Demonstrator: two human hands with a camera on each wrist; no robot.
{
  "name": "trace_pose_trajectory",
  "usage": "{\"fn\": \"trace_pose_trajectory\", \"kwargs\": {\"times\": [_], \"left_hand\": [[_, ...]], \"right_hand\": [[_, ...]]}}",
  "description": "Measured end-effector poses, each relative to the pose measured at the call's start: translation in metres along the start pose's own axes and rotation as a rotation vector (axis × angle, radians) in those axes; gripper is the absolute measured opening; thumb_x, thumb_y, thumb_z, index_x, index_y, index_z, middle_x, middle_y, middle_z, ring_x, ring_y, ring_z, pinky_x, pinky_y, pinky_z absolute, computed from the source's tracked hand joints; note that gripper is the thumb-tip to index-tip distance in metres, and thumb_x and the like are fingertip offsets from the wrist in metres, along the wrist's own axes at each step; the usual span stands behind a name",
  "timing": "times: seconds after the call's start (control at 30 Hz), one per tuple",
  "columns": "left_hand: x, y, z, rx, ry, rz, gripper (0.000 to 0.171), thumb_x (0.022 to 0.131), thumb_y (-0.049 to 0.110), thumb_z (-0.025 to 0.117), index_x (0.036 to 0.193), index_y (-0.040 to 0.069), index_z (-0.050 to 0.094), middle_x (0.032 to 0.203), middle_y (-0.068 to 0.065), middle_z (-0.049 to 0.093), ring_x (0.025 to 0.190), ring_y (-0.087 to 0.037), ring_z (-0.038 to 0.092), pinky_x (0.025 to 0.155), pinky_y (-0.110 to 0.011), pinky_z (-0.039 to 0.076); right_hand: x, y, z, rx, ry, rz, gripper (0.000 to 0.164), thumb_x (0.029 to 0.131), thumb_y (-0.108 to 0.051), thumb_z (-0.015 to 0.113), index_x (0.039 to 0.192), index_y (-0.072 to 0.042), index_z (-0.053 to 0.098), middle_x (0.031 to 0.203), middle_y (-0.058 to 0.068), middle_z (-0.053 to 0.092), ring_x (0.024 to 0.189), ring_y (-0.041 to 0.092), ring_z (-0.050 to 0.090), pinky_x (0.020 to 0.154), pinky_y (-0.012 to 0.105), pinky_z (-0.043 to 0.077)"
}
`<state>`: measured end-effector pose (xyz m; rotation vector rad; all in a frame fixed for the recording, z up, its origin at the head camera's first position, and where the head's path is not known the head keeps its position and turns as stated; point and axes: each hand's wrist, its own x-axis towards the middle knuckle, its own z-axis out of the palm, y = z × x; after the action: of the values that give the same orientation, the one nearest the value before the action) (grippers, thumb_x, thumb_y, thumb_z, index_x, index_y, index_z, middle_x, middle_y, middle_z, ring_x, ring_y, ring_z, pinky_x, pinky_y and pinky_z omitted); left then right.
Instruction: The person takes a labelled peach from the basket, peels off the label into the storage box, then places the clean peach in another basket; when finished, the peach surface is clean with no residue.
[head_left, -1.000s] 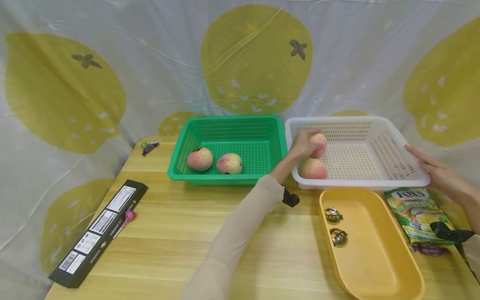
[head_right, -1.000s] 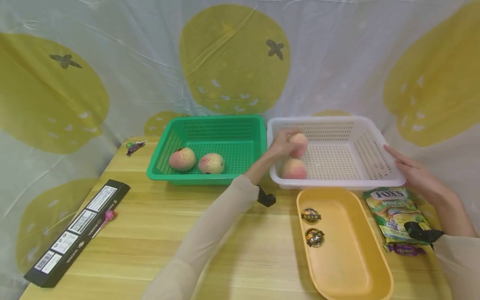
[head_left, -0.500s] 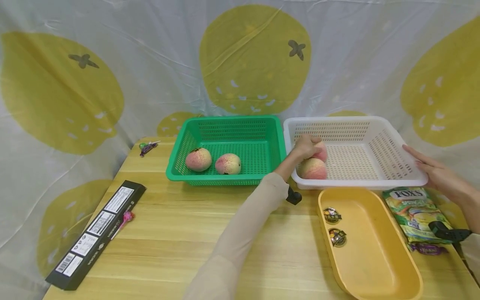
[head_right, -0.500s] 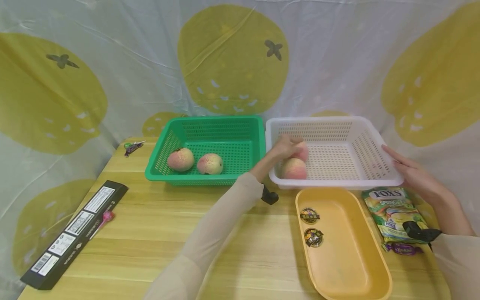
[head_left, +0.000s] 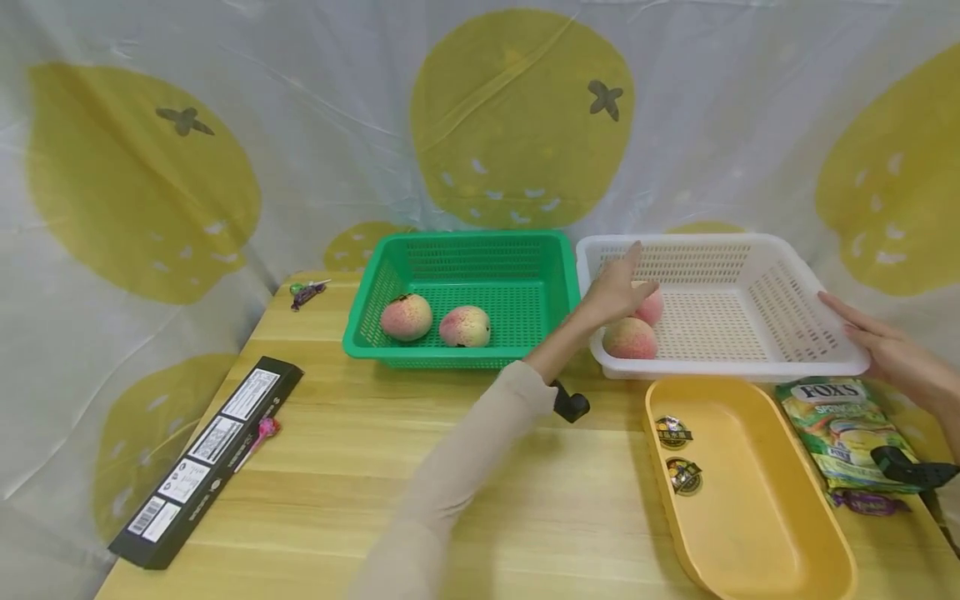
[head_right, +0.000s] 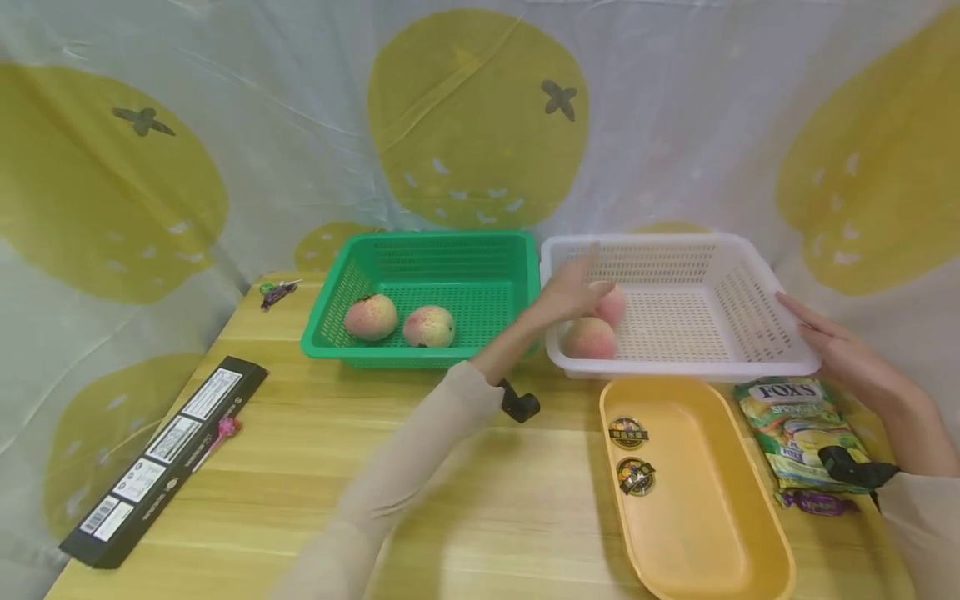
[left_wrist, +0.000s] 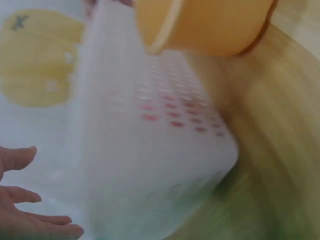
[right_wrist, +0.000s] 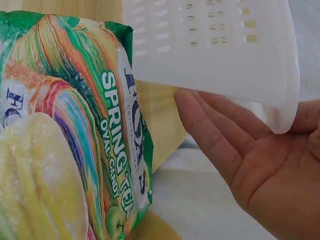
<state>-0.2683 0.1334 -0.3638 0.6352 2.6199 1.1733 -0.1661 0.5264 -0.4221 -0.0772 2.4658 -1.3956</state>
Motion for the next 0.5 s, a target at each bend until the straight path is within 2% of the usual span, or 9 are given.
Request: {"fn": "trace_pose_trajectory", "kwargs": {"times": [0.13,0.23,0.33,0.5], "left_hand": [[-0.039,0.003,-0.051,0.012,-0.021,0.106,0.078,0.107,0.038,0.056,0.168,0.016,0.014,0.173,-0.012,0.021,0.161,-0.027,0.021,0.128,-0.047,0.029],[-0.069,-0.011,-0.090,0.056,-0.002,0.160,0.082,0.104,0.045,0.058,0.168,0.020,0.013,0.175,-0.008,0.014,0.163,-0.028,0.014,0.130,-0.054,0.022],[-0.096,-0.039,-0.125,0.107,0.028,0.161,0.086,0.102,0.050,0.061,0.168,0.024,0.012,0.176,-0.007,0.008,0.163,-0.035,0.007,0.130,-0.061,0.014],[-0.137,-0.098,-0.176,0.201,0.100,0.056,0.095,0.096,0.061,0.063,0.168,0.033,0.008,0.176,-0.005,0.000,0.162,-0.039,-0.003,0.129,-0.065,0.001]], "right_hand": [[0.002,0.000,0.000,-0.041,0.006,0.013,0.053,0.115,-0.031,0.014,0.160,-0.045,-0.009,0.160,-0.033,-0.002,0.100,-0.030,0.040,0.073,0.013,0.050],[0.002,0.003,0.001,-0.094,0.026,0.030,0.053,0.115,-0.035,0.013,0.159,-0.044,-0.013,0.160,-0.033,-0.004,0.098,-0.031,0.037,0.072,0.011,0.048],[0.001,0.005,0.001,-0.111,0.047,0.049,0.053,0.114,-0.036,0.014,0.158,-0.045,-0.014,0.157,-0.035,-0.001,0.096,-0.031,0.037,0.070,0.012,0.048],[-0.001,0.007,0.000,-0.088,0.054,0.056,0.053,0.115,-0.034,0.015,0.157,-0.049,-0.013,0.155,-0.036,0.000,0.093,-0.031,0.038,0.068,0.015,0.049]]}}
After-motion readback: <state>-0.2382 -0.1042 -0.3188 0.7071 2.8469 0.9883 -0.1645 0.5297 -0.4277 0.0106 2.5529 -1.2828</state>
